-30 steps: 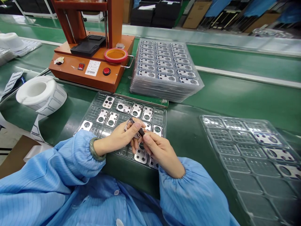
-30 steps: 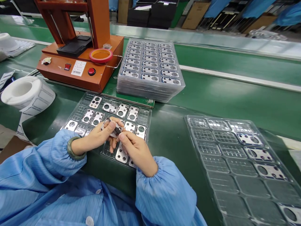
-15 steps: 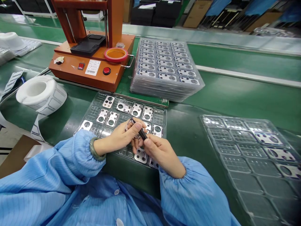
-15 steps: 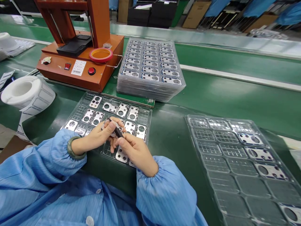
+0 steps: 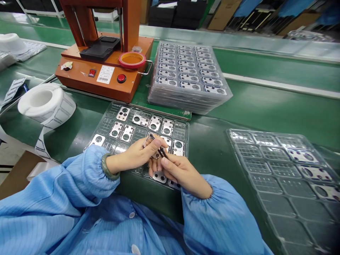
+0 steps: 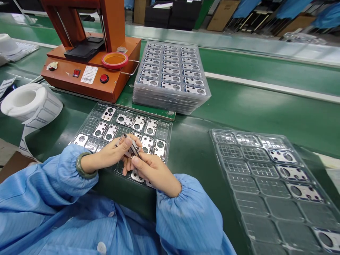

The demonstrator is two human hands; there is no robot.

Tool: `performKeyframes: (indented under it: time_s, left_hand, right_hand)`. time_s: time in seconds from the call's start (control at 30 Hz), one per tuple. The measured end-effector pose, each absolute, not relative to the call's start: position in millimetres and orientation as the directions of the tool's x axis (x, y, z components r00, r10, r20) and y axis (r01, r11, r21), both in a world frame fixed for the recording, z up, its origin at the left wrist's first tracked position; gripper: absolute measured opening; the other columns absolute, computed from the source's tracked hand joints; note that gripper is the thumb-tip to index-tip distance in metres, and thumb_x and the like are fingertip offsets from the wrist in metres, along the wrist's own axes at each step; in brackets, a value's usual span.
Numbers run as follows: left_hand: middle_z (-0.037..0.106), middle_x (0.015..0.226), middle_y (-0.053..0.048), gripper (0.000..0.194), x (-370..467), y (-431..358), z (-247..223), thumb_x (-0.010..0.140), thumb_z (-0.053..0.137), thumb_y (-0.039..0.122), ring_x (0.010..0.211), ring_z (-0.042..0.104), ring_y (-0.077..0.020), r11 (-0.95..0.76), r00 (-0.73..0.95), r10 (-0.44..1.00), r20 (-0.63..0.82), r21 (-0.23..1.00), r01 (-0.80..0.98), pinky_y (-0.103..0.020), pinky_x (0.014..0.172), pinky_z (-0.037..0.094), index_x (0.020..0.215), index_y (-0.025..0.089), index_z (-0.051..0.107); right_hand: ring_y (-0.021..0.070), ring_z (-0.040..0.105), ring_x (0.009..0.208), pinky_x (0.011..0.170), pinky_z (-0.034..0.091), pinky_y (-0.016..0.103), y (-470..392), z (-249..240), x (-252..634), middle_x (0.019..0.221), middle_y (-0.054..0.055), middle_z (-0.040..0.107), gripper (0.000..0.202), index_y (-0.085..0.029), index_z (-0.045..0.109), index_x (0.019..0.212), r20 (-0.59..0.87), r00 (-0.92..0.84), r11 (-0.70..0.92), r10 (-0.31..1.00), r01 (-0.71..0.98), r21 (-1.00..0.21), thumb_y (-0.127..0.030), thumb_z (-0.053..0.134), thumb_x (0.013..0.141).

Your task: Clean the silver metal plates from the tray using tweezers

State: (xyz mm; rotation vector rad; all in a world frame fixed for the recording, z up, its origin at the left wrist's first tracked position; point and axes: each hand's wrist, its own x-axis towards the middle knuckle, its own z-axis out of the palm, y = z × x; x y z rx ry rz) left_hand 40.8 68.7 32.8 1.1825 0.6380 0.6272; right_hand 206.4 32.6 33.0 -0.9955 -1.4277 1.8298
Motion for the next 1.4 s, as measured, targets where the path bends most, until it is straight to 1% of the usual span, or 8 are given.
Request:
performKeyframes:
  time_s: [0.2, 0.3, 0.37, 0.47, 0.67, 0.9, 1.3, 1.4]
  left_hand:
    - [0.056, 0.054, 0.003, 0.048, 40.3, 70.1, 36.1, 0.09, 0.037, 0.06, 0.039, 0.056, -0.0089, 0.169, 0.631, 0.768, -0.115, 0.985, -0.027, -0.017, 0.038, 0.046, 0.096, 0.015, 0.052]
    - [0.056, 0.056, 0.003, 0.045, 39.8, 71.3, 34.4, 0.091, 0.037, 0.057, 0.042, 0.055, -0.0082, 0.118, 0.579, 0.809, -0.095, 0.993, -0.002, -0.017, 0.04, 0.047, 0.095, 0.015, 0.053]
    - [0.054, 0.055, 0.004, 0.044, 39.7, 71.6, 32.6, 0.091, 0.038, 0.057, 0.041, 0.054, -0.0078, 0.104, 0.533, 0.84, -0.1, 0.994, 0.022, -0.017, 0.04, 0.047, 0.094, 0.015, 0.053]
    - [0.054, 0.052, 0.004, 0.046, 40.3, 71.5, 30.7, 0.09, 0.038, 0.059, 0.039, 0.055, -0.0089, 0.153, 0.508, 0.851, -0.136, 0.988, 0.009, -0.019, 0.04, 0.048, 0.092, 0.015, 0.052]
    - [0.056, 0.057, 0.002, 0.049, 42.3, 70.9, 32.0, 0.088, 0.042, 0.061, 0.044, 0.06, -0.0116, 0.249, 0.558, 0.812, -0.171, 0.966, -0.065, -0.022, 0.041, 0.052, 0.091, 0.013, 0.054]
    - [0.056, 0.054, 0.002, 0.052, 41.9, 70.0, 38.1, 0.086, 0.044, 0.063, 0.041, 0.057, -0.0101, 0.291, 0.586, 0.789, -0.186, 0.952, -0.09, -0.02, 0.039, 0.051, 0.089, 0.013, 0.056]
    - [0.061, 0.057, -0.001, 0.051, 41.4, 70.4, 36.7, 0.088, 0.041, 0.061, 0.042, 0.058, -0.0103, 0.293, 0.591, 0.782, -0.197, 0.954, -0.07, -0.021, 0.038, 0.051, 0.082, 0.013, 0.057]
    - [0.062, 0.057, -0.003, 0.052, 41.3, 70.4, 35.4, 0.088, 0.04, 0.062, 0.042, 0.058, -0.0109, 0.28, 0.614, 0.768, -0.184, 0.958, -0.064, -0.021, 0.039, 0.051, 0.08, 0.012, 0.055]
  right_hand:
    - [0.0081, 0.027, 0.036, 0.046, 0.03, 0.026, 29.8, 31.1, 208.2, 0.035, -0.009, 0.036, 0.051, -0.017, 0.059, 0.074, -0.229, -0.564, -0.243, 0.794, 0.051, -0.969, -0.06, 0.039, 0.092]
    - [0.0079, 0.028, 0.037, 0.044, 0.029, 0.024, 31.1, 29.3, 206.6, 0.04, -0.009, 0.037, 0.044, -0.018, 0.058, 0.077, -0.239, -0.471, -0.207, 0.849, 0.12, -0.971, -0.058, 0.044, 0.09]
    - [0.0091, 0.038, 0.043, 0.047, 0.034, 0.024, 32.7, 27.2, 205.4, 0.05, -0.006, 0.047, 0.038, -0.019, 0.056, 0.078, -0.202, -0.353, -0.143, 0.914, 0.186, -0.972, -0.056, 0.053, 0.086]
    - [0.0119, 0.049, 0.055, 0.054, 0.039, 0.025, 33.6, 25.9, 203.6, 0.064, -0.002, 0.059, 0.033, -0.02, 0.055, 0.079, -0.119, -0.215, -0.054, 0.969, 0.283, -0.958, -0.053, 0.058, 0.084]
    - [0.0122, 0.044, 0.05, 0.054, 0.037, 0.027, 29.7, 32.5, 202.8, 0.05, -0.003, 0.047, 0.047, -0.02, 0.057, 0.066, -0.08, -0.227, 0.023, 0.971, 0.417, -0.909, -0.056, 0.041, 0.092]
    - [0.0104, 0.033, 0.043, 0.046, 0.03, 0.026, 29.6, 28.0, 205.3, 0.045, -0.005, 0.038, 0.054, -0.02, 0.055, 0.064, -0.141, -0.234, -0.064, 0.962, 0.307, -0.949, -0.067, 0.043, 0.086]
    - [0.0077, 0.023, 0.039, 0.042, 0.019, 0.025, 31.4, 24.5, 204.3, 0.04, -0.008, 0.032, 0.054, -0.019, 0.052, 0.062, -0.225, -0.307, -0.2, 0.925, 0.112, -0.973, -0.068, 0.046, 0.084]
    - [0.0073, 0.024, 0.035, 0.042, 0.023, 0.025, 33.1, 24.7, 206.0, 0.035, -0.009, 0.033, 0.055, -0.018, 0.056, 0.062, -0.262, -0.367, -0.262, 0.892, 0.05, -0.964, -0.066, 0.045, 0.086]
